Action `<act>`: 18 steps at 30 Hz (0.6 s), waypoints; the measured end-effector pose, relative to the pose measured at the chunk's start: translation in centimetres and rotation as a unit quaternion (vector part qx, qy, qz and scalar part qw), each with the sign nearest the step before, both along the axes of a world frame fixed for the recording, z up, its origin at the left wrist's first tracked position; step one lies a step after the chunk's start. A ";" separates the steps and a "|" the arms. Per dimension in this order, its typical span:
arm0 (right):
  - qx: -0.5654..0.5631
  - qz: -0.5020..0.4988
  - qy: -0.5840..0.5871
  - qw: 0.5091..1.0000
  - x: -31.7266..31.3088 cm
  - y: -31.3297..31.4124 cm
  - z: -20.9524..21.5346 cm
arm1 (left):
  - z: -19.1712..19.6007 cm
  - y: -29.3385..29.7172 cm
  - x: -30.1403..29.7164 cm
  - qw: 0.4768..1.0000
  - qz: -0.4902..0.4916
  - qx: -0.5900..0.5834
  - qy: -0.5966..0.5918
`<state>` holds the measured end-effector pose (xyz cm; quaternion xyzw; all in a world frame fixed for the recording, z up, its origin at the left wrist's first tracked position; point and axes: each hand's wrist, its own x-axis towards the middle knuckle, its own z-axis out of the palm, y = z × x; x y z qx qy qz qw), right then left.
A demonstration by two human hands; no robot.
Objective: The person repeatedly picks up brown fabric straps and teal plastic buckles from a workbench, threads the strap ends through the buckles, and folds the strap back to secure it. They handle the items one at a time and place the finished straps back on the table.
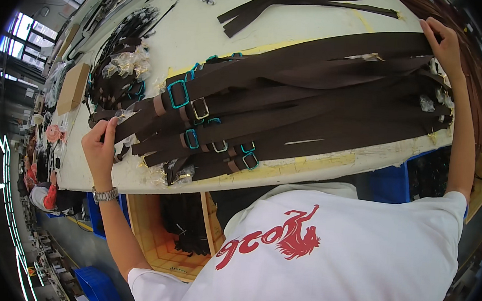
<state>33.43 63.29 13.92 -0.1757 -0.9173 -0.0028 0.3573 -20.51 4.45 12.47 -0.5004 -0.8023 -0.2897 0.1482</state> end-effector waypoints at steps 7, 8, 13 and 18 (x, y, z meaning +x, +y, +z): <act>0.030 -0.190 -0.132 0.972 6.5 10.7 -7.1 | -7.0 6.0 -5.0 0.995 -0.008 -0.048 0.090; -0.001 -0.219 -0.149 0.964 6.3 11.1 -9.4 | -8.9 6.2 -5.4 0.991 -0.017 -0.075 0.112; 0.033 -0.143 -0.104 0.984 -6.2 8.9 -11.5 | -10.1 8.2 -3.6 0.994 0.025 -0.090 0.060; 0.103 0.103 -0.082 0.986 -30.9 6.3 -12.9 | -7.5 5.7 0.1 0.989 0.030 -0.047 0.133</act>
